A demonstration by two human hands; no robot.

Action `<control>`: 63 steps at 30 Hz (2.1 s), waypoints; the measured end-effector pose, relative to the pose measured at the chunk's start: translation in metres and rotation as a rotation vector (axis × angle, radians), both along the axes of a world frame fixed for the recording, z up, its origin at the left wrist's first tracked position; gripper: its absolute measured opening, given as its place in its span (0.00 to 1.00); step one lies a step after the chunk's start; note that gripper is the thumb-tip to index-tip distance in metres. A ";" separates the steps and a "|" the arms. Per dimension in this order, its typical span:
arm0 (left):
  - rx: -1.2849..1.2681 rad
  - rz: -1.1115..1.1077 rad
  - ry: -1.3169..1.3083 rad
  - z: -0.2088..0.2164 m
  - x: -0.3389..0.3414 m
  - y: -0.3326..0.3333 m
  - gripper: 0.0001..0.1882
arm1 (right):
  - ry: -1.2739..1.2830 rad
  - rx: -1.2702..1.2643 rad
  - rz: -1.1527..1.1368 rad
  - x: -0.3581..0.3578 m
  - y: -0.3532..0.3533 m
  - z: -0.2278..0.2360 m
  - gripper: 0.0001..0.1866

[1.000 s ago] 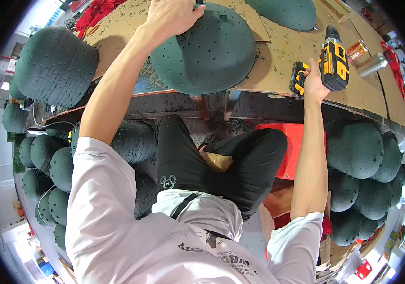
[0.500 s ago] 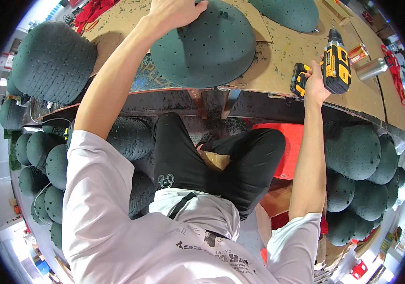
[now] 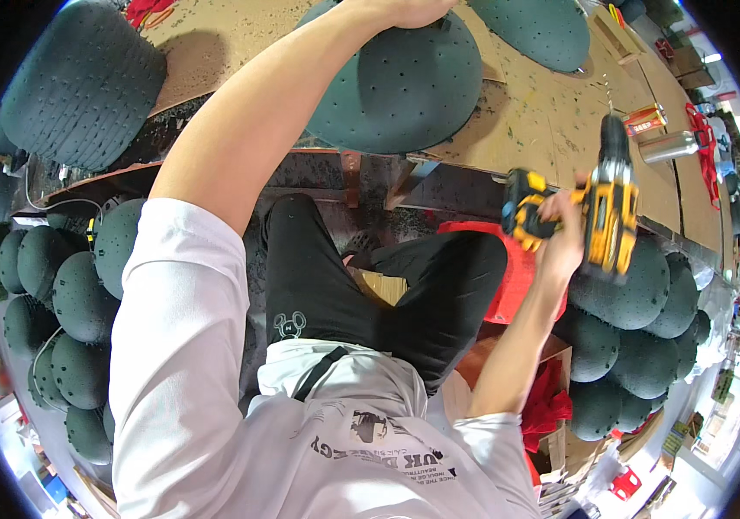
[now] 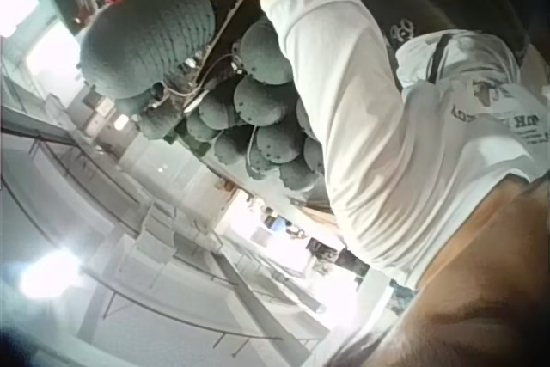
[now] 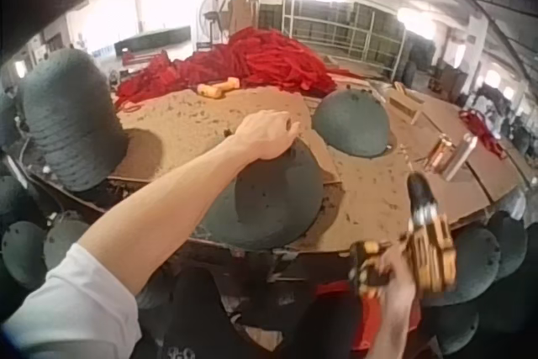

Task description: Using a power drill to create holes in green hemispherical foam pieces at a workbench.

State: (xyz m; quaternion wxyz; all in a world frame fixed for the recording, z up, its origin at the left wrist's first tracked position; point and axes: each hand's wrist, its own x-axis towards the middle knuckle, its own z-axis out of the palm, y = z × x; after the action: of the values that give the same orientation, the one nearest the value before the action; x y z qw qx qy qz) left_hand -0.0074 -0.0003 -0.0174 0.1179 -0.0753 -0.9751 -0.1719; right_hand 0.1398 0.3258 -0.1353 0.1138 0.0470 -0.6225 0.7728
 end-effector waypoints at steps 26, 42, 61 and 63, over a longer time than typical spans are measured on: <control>0.045 0.058 0.097 -0.006 0.003 -0.002 0.19 | -0.098 0.672 0.147 0.165 -0.083 -0.070 0.03; 0.005 0.017 0.069 -0.004 0.005 -0.002 0.19 | -0.003 0.848 0.059 0.169 -0.086 -0.080 0.09; 0.001 -0.047 0.078 -0.009 0.006 0.005 0.20 | -0.057 0.672 0.211 0.106 -0.104 -0.080 0.11; -0.019 -0.020 0.062 0.000 0.004 0.000 0.19 | 0.317 0.800 0.086 0.096 -0.106 -0.079 0.11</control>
State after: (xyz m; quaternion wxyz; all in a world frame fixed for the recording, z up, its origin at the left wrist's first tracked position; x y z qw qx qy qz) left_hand -0.0034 -0.0006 -0.0174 0.1457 -0.0917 -0.9718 -0.1612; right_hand 0.2360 0.2195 -0.2146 0.1485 0.2313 -0.8456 0.4577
